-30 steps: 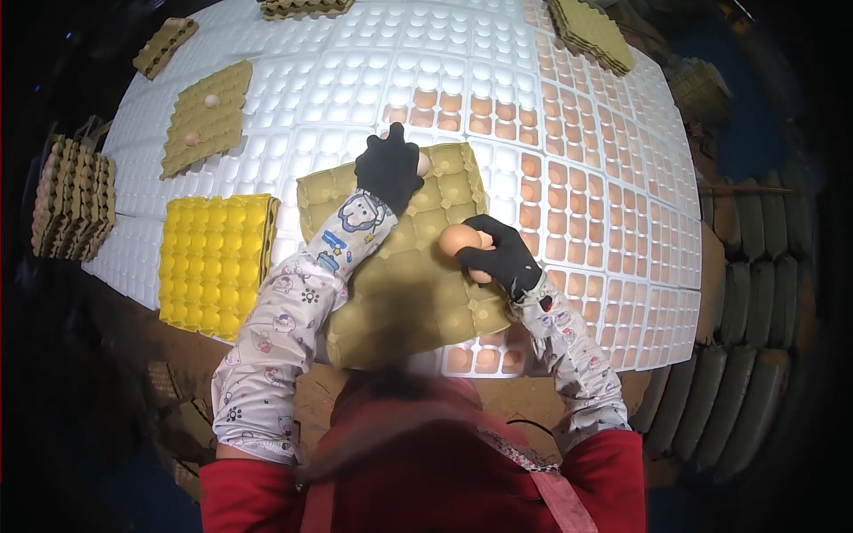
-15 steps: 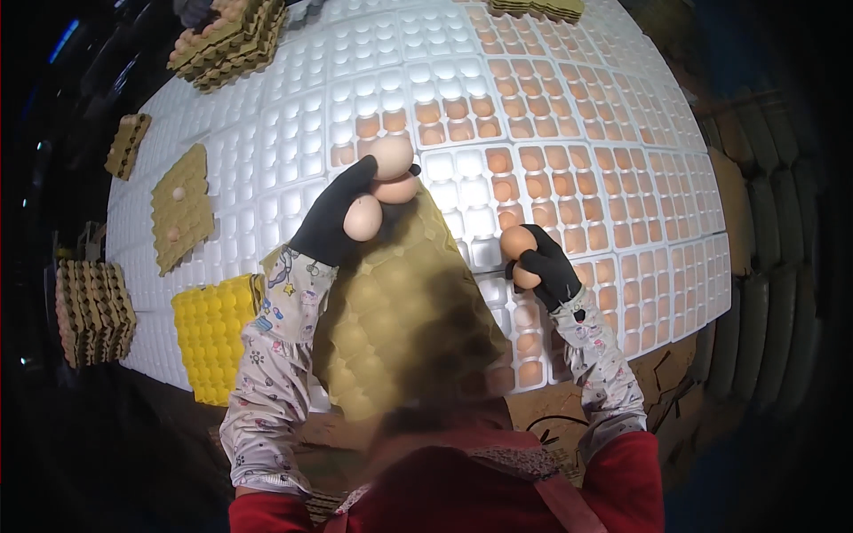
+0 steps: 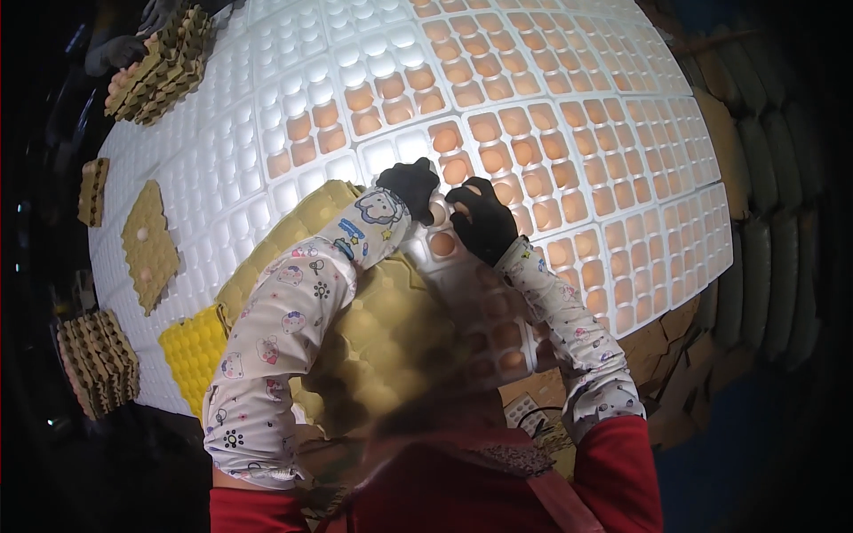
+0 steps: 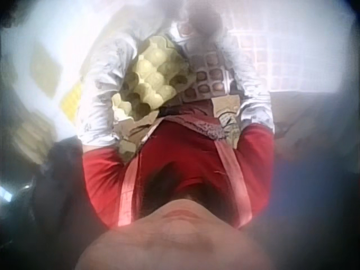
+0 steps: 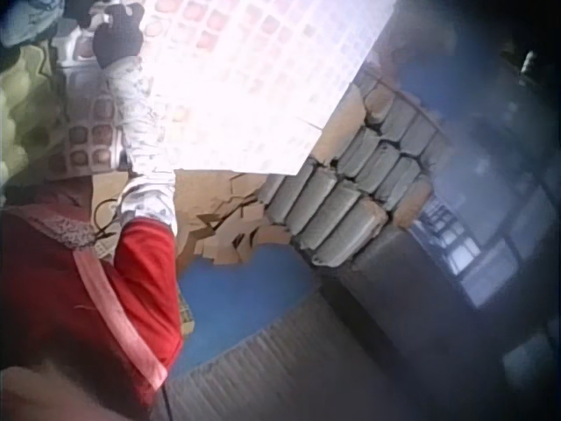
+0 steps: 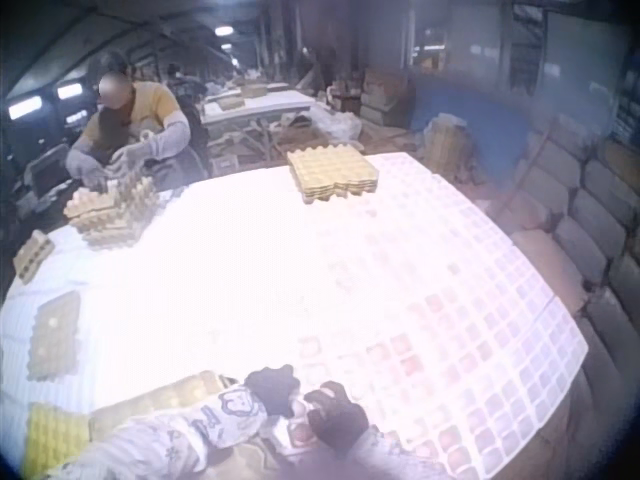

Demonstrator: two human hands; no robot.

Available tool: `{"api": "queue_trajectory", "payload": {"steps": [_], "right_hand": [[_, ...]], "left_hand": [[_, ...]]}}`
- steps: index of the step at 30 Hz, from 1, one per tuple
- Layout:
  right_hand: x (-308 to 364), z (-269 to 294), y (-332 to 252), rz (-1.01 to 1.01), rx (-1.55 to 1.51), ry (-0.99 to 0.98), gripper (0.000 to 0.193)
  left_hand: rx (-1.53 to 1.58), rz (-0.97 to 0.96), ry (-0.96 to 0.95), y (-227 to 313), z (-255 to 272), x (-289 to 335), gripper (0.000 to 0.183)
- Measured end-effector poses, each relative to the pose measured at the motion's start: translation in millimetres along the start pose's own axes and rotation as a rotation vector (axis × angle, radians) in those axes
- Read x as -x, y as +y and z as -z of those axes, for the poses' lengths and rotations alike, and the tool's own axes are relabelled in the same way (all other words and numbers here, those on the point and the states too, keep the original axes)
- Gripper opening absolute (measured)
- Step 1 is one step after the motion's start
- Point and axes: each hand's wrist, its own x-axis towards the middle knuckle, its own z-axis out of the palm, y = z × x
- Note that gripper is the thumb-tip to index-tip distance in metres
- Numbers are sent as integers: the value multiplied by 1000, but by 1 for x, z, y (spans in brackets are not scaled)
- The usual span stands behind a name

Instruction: The person sorts eggs by hand, moving them from a yellow tray into a white tray, and then transfers eggs between cardboard trays and the white trays.

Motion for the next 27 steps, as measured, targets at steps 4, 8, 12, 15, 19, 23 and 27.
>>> {"api": "queue_trajectory", "payload": {"steps": [4,8,12,15,19,23,27], "right_hand": [[-54,-13,18,-41,-230,-2,37],[-110,-28,15,-70,-177,-176,39],[-131,-52,46,78,-172,-120,32],[-123,-57,23,-120,-227,-113,26],[-91,-64,18,257,-184,104,9],[-75,-45,8,274,-94,106,12],[-19,-9,0,180,-236,-151,17]], "left_hand": [[49,103,227,-6,-9,-2,24],[135,264,171,-25,0,4,44],[63,230,75,-26,-4,-12,36],[36,326,260,-38,1,-6,17],[29,390,307,-52,15,-26,16],[65,344,401,-44,33,-3,26],[202,233,1008,-33,46,123,19]]}}
